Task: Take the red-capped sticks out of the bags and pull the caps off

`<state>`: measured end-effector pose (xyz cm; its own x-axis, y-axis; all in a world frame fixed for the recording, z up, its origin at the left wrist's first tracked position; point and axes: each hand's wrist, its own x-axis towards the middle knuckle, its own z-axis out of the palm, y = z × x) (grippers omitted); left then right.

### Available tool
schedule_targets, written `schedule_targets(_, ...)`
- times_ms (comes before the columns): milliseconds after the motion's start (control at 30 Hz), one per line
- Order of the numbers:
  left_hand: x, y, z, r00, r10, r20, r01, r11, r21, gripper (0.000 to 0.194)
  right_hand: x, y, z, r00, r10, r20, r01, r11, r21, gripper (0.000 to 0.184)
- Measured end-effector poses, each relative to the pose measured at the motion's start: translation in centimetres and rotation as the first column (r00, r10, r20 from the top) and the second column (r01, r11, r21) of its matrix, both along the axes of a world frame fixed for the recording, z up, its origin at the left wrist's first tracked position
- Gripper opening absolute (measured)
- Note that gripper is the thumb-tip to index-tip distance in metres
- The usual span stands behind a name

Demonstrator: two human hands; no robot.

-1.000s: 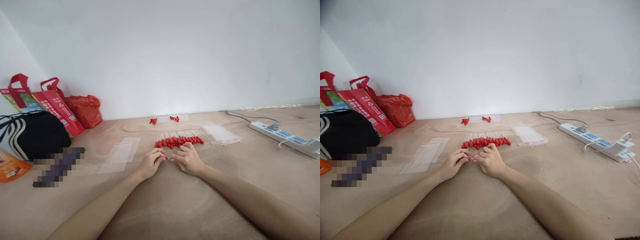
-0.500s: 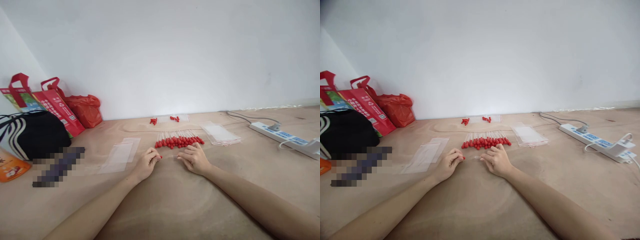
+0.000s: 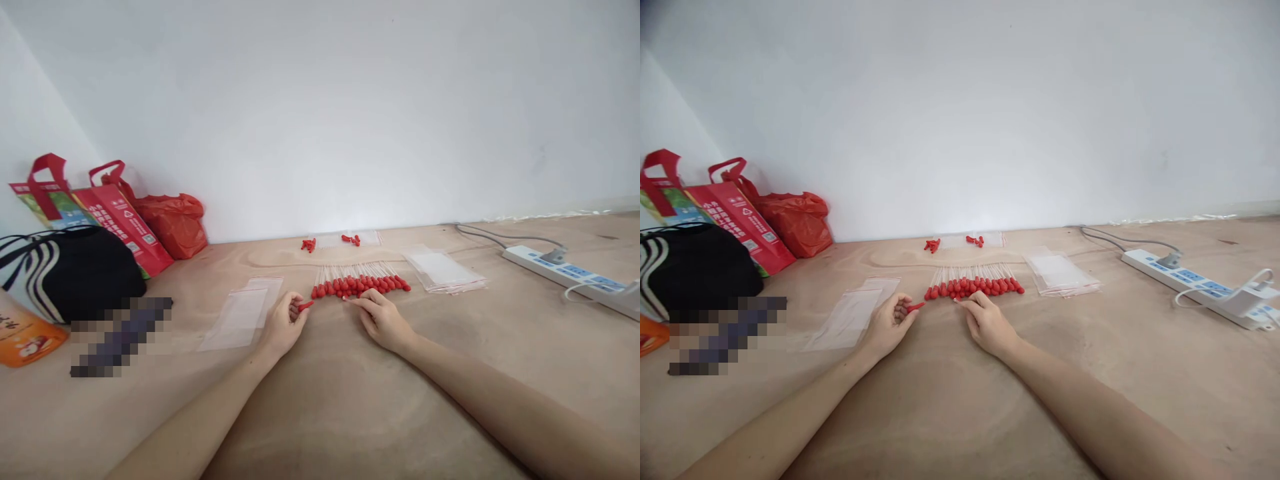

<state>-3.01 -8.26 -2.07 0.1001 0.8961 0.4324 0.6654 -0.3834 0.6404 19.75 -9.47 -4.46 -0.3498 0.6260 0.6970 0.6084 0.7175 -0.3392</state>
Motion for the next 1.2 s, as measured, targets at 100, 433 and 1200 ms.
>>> schedule_targets(100,0.0,0.1,0.3,0.999,0.000,-0.032,-0.001,0.999,-0.032,0.009,-1.2,0.3,0.2,1.000,0.009,0.008,-0.009,1.000,-0.001,0.027)
schedule_targets(433,-0.3,0.3,-0.1,0.997,-0.060,-0.044,0.053,0.990,-0.131,0.021,-4.1,0.2,0.9,0.996,0.033,0.088,-0.015,0.979,-0.204,0.011)
schedule_targets(1200,1.9,2.3,0.3,0.988,0.041,-0.150,-0.021,0.991,0.131,0.019,1.8,-2.7,1.0,0.988,-0.047,-0.144,0.018,0.981,-0.192,0.013)
